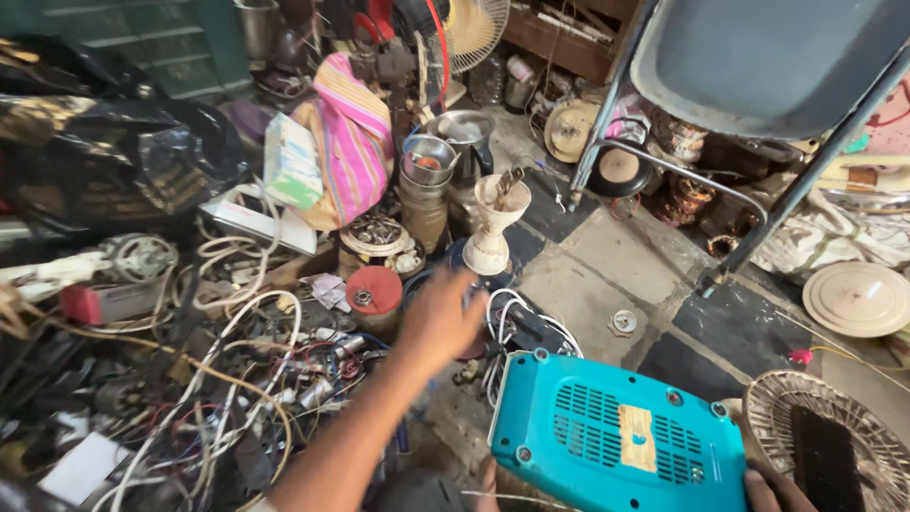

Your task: The person disassembles and repairs a food mixer by removing its blue housing, disconnecting internal wiring with pliers, and testing the motor components.

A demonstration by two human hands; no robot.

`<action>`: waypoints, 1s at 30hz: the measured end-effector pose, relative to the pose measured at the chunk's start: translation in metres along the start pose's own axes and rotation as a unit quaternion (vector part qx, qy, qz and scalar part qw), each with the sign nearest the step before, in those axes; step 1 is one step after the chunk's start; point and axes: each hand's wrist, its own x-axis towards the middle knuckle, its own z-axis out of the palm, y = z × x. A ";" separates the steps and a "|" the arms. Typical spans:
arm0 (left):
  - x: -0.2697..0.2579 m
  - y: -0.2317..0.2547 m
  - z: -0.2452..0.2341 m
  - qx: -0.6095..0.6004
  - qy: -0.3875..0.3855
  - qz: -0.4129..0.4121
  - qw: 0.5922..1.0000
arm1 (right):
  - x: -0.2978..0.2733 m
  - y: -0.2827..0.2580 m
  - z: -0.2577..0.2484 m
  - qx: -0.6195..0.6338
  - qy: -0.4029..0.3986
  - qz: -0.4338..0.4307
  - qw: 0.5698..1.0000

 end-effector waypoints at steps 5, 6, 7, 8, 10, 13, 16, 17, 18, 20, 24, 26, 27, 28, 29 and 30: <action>0.082 -0.040 0.020 0.061 0.011 0.015 0.998 | 0.001 -0.034 -0.022 0.019 -0.046 0.210 0.976; 0.080 -0.041 0.031 0.059 0.009 0.024 0.998 | -0.001 -0.052 -0.026 0.033 -0.049 0.265 0.962; 0.067 -0.040 0.043 0.049 -0.034 0.000 0.998 | -0.006 -0.073 -0.031 0.054 -0.046 0.308 0.949; 0.047 -0.036 0.052 0.040 -0.076 -0.022 0.996 | -0.010 -0.094 -0.033 0.068 -0.044 0.351 0.933; 0.002 -0.024 0.063 -0.016 -0.150 -0.065 0.986 | -0.008 -0.129 -0.030 0.112 -0.026 0.347 0.931; -0.057 -0.003 0.072 -0.045 -0.237 -0.160 0.957 | -0.002 -0.163 -0.024 0.186 0.021 0.373 0.909; -0.084 0.005 0.070 -0.082 -0.202 -0.142 0.966 | 0.008 -0.181 -0.025 0.262 0.030 0.422 0.867; -0.089 0.009 0.069 -0.079 -0.197 -0.147 0.966 | 0.009 -0.185 -0.028 0.287 0.025 0.440 0.850; -0.091 0.014 0.068 -0.074 -0.189 -0.149 0.968 | 0.011 -0.186 -0.029 0.302 0.014 0.454 0.838; -0.096 0.025 0.065 -0.067 -0.182 -0.161 0.968 | 0.011 -0.184 -0.038 0.330 -0.006 0.481 0.813; -0.106 0.040 0.060 -0.056 -0.162 -0.179 0.969 | 0.003 -0.168 -0.041 0.489 -0.028 0.407 0.771; -0.106 0.045 0.058 -0.046 -0.130 -0.154 0.978 | 0.003 -0.167 -0.041 0.538 -0.029 0.365 0.759; -0.103 0.047 0.057 -0.040 -0.108 -0.130 0.985 | 0.006 -0.169 -0.043 0.540 -0.024 0.357 0.762; -0.099 0.048 0.056 -0.034 -0.087 -0.107 0.990 | 0.011 -0.172 -0.045 0.542 -0.020 0.349 0.764; -0.092 0.048 0.057 -0.079 -0.066 -0.105 0.989 | 0.018 -0.175 -0.045 0.544 -0.016 0.341 0.766; -0.081 0.047 0.058 -0.123 -0.044 -0.104 0.986 | 0.027 -0.177 -0.042 0.558 0.003 0.344 0.755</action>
